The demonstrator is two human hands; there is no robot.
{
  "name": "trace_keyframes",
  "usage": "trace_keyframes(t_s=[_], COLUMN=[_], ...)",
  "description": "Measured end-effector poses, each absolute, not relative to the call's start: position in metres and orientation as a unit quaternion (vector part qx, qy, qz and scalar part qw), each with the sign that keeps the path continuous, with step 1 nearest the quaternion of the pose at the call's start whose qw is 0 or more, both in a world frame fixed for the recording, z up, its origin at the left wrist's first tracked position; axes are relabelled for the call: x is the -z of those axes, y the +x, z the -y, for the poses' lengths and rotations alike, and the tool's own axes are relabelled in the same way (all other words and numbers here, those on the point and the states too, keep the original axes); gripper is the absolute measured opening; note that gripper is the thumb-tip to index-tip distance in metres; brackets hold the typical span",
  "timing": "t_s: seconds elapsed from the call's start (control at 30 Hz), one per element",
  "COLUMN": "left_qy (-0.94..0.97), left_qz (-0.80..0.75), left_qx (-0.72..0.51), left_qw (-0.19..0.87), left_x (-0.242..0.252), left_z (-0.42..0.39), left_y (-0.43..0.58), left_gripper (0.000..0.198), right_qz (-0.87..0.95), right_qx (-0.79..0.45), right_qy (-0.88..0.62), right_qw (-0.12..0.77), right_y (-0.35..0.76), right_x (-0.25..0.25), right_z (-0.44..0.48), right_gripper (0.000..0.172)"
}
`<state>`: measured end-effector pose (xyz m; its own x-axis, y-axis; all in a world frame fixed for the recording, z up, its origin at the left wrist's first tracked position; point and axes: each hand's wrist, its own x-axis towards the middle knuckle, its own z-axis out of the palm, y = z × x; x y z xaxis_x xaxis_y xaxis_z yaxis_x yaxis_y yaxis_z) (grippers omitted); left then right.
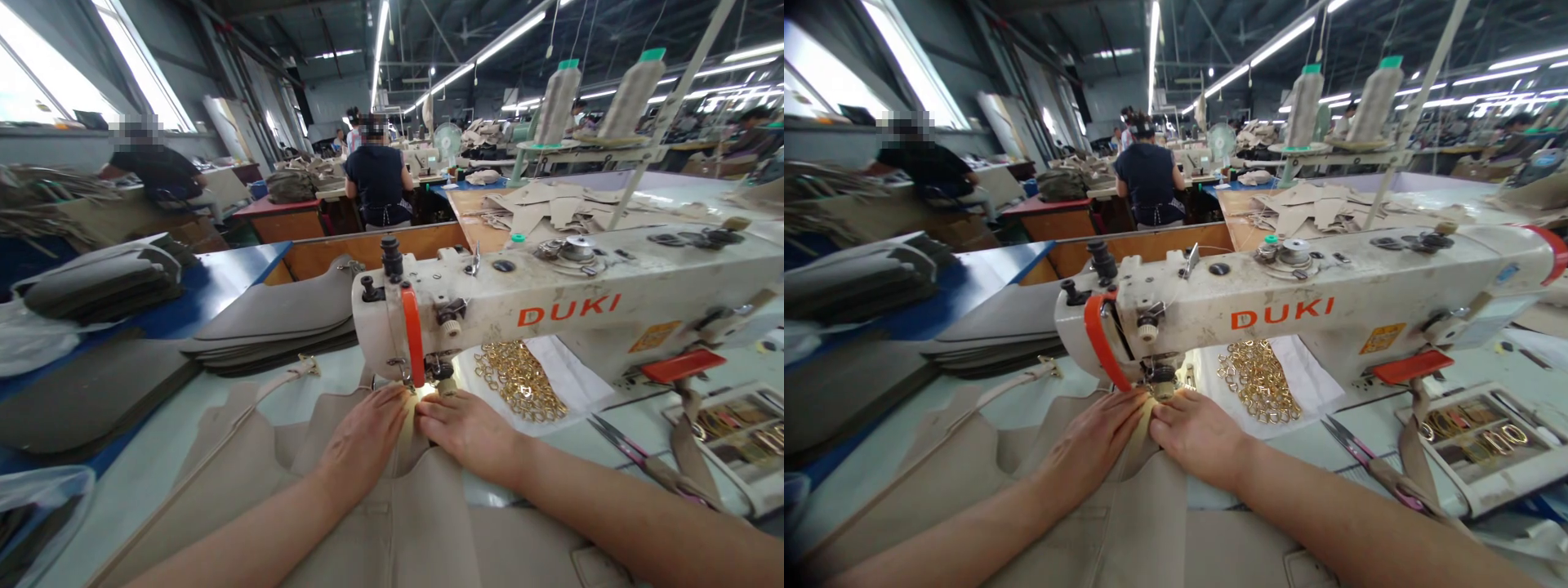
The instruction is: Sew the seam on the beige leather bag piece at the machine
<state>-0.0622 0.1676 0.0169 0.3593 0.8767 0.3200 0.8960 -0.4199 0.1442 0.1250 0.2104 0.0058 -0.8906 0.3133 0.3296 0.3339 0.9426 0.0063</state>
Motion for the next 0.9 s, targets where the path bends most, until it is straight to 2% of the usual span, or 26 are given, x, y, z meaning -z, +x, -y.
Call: trace_keyframes(t_s=[0.6,0.9], left_qy=[-0.858,-0.845], left_qz=[0.493,0.522], left_qx=[0.128,0.091], left_qw=[0.071,0.071], left_x=[-0.026,-0.031], left_z=[-0.171,-0.172], left_y=[-0.056,-0.053], left_gripper=[0.023,0.024], right_qz=[0.974,0.972], right_qx=[0.033,0.038], right_qy=[-0.162,-0.176], right_qw=[0.154,0.150], right_y=[0.123,0.123], right_x=[-0.006,-0.007], right_z=[-0.211,-0.212], right_gripper=[0.009,0.009])
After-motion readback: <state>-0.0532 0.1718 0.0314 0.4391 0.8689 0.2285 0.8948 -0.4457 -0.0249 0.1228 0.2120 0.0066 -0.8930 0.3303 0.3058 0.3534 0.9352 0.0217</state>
